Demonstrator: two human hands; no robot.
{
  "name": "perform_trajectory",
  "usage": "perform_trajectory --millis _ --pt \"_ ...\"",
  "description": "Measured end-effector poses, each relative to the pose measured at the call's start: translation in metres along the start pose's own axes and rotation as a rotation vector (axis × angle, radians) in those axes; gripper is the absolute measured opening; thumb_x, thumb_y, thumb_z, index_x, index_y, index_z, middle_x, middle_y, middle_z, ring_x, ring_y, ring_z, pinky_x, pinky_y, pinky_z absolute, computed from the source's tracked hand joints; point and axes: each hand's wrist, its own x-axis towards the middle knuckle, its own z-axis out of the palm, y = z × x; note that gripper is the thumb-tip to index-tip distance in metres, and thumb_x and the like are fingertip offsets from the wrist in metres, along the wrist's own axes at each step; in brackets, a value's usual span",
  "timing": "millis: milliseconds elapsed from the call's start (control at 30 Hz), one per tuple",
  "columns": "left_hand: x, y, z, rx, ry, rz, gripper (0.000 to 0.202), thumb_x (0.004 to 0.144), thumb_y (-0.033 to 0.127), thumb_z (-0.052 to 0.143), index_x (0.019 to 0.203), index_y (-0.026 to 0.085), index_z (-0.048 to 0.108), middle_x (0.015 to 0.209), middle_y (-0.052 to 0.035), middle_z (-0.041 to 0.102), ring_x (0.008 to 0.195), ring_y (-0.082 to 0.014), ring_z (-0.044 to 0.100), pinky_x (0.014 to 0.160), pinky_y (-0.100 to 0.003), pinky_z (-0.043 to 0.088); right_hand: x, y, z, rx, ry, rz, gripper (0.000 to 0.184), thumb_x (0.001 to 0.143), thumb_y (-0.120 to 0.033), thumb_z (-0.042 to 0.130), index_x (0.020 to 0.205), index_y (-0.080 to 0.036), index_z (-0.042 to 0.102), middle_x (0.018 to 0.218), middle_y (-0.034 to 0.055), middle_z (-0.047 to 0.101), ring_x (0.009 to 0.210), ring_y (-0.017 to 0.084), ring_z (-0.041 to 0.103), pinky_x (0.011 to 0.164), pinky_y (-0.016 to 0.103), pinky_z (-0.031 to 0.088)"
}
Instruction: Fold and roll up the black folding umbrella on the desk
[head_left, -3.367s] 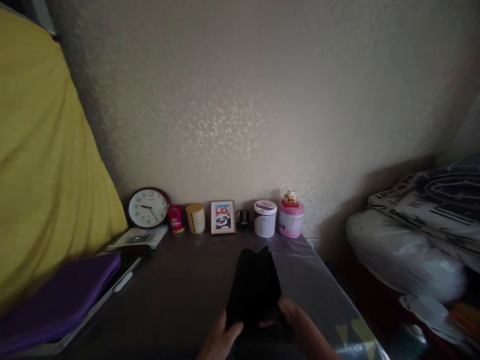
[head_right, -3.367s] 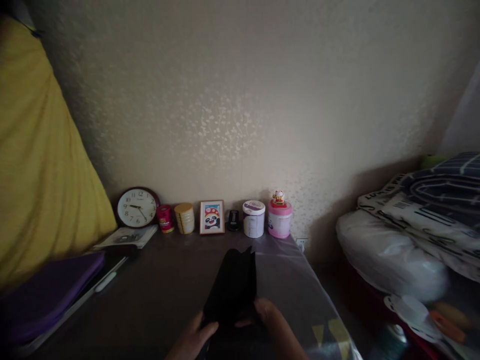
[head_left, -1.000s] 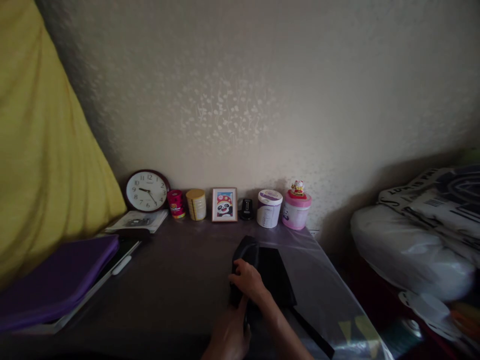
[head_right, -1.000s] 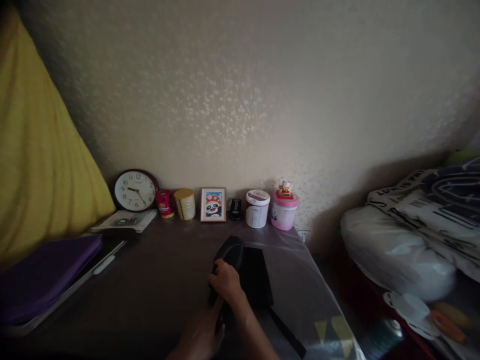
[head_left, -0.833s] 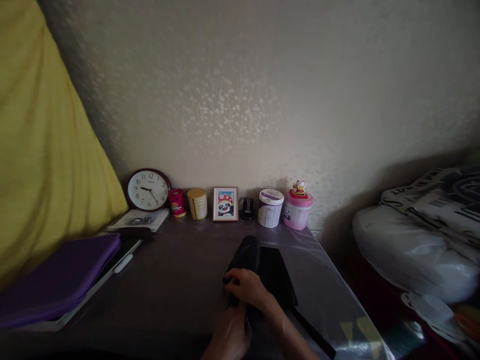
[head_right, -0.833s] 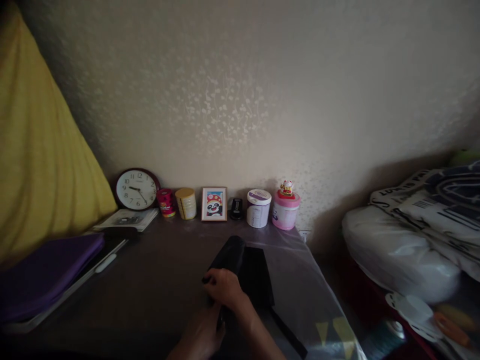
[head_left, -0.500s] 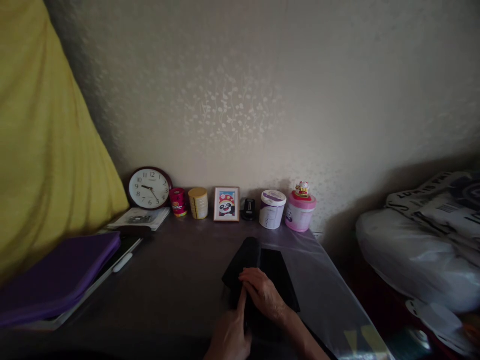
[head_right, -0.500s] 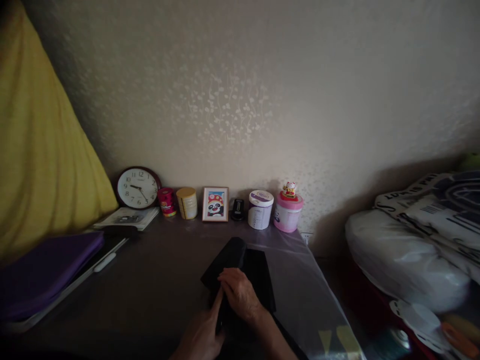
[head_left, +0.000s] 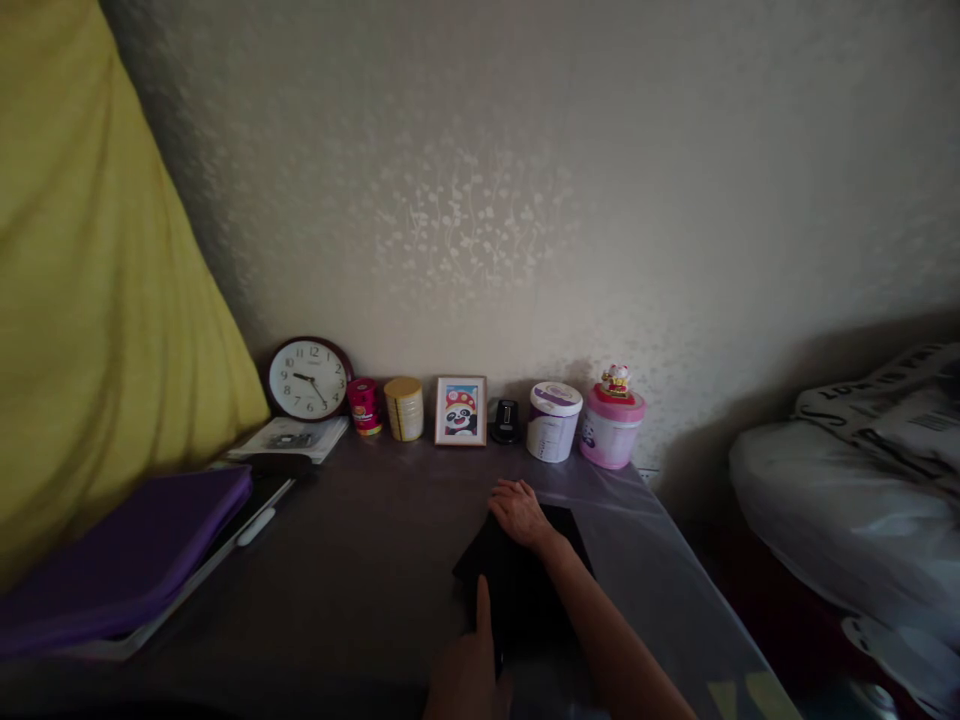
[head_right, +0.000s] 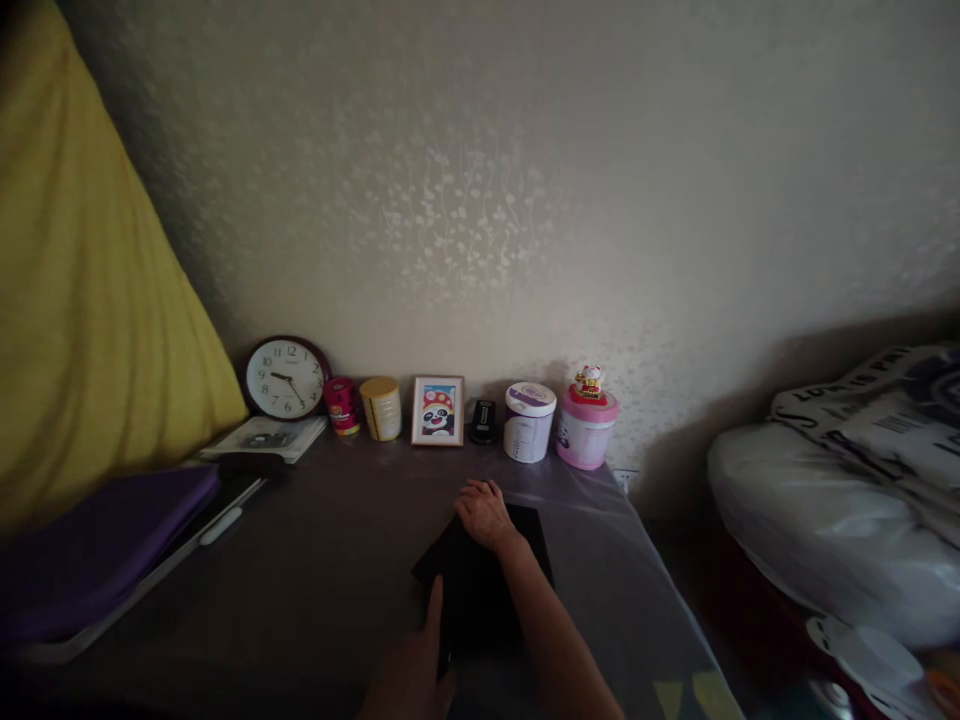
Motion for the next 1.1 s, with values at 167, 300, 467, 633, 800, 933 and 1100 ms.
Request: perform_trajectory --millis 167,300,467,633,800,933,1100 --pt "0.002 -0.003 0.004 -0.001 0.030 -0.008 0.086 0.076 0.018 0.047 0.136 0.010 -0.014 0.098 -0.0121 0.066 0.086 -0.0238 0.062 0.073 -0.035 0.043 0.012 0.010 -0.001 -0.021 0.124 0.209 0.026 0.087 -0.029 0.042 0.102 -0.023 0.061 0.115 0.0054 0.058 0.108 0.020 0.050 0.095 0.039 0.031" --pt "0.001 -0.008 0.008 -0.022 0.070 0.085 0.086 0.076 0.019 0.046 0.136 0.008 -0.014 0.097 -0.0119 0.065 0.087 -0.0211 0.061 0.073 -0.030 0.042 -0.014 0.025 -0.016 -0.035 0.254 0.383 0.030 0.087 -0.028 0.039 0.109 -0.017 0.055 0.114 0.0099 0.058 0.104 0.020 0.052 0.090 0.033 0.037" --pt "-0.003 -0.009 0.005 -0.024 0.105 0.102 0.080 0.079 0.023 0.043 0.137 0.009 -0.011 0.090 -0.0100 0.066 0.080 -0.0180 0.061 0.068 -0.027 0.040 -0.084 0.040 -0.030 0.022 0.363 0.584 0.033 0.085 -0.032 0.037 0.102 -0.013 0.057 0.099 0.0116 0.062 0.093 0.020 0.058 0.083 0.031 0.043" --pt "-0.005 -0.007 0.005 -0.002 0.099 0.083 0.081 0.080 0.024 0.043 0.137 0.009 -0.012 0.087 -0.0088 0.066 0.075 -0.0173 0.061 0.062 -0.025 0.039 -0.133 0.020 -0.030 0.179 0.368 0.630 0.035 0.081 -0.039 0.040 0.094 -0.015 0.060 0.092 0.0096 0.064 0.085 0.021 0.060 0.077 0.031 0.044" --pt "-0.005 -0.008 0.005 0.004 0.102 0.095 0.081 0.080 0.025 0.043 0.137 0.008 -0.013 0.088 -0.0086 0.067 0.075 -0.0172 0.061 0.061 -0.025 0.038 -0.150 -0.006 -0.035 0.263 0.382 0.662 0.035 0.077 -0.040 0.043 0.096 -0.016 0.060 0.090 0.0081 0.064 0.083 0.021 0.060 0.076 0.033 0.044" --pt "-0.005 -0.006 0.003 0.014 0.098 0.087 0.081 0.081 0.025 0.043 0.137 0.007 -0.011 0.092 -0.0095 0.066 0.079 -0.0179 0.061 0.063 -0.025 0.038 -0.159 -0.018 -0.031 0.442 0.398 0.737 0.043 0.072 -0.045 0.050 0.101 -0.015 0.058 0.090 0.0086 0.065 0.083 0.023 0.061 0.074 0.033 0.047" --pt "-0.007 -0.004 0.001 0.031 0.092 0.089 0.080 0.081 0.025 0.043 0.136 0.005 -0.011 0.093 -0.0099 0.066 0.079 -0.0176 0.061 0.063 -0.025 0.038 -0.164 -0.031 -0.017 0.581 0.427 0.781 0.047 0.069 -0.047 0.055 0.102 -0.014 0.057 0.089 0.0089 0.067 0.084 0.025 0.063 0.072 0.032 0.049"
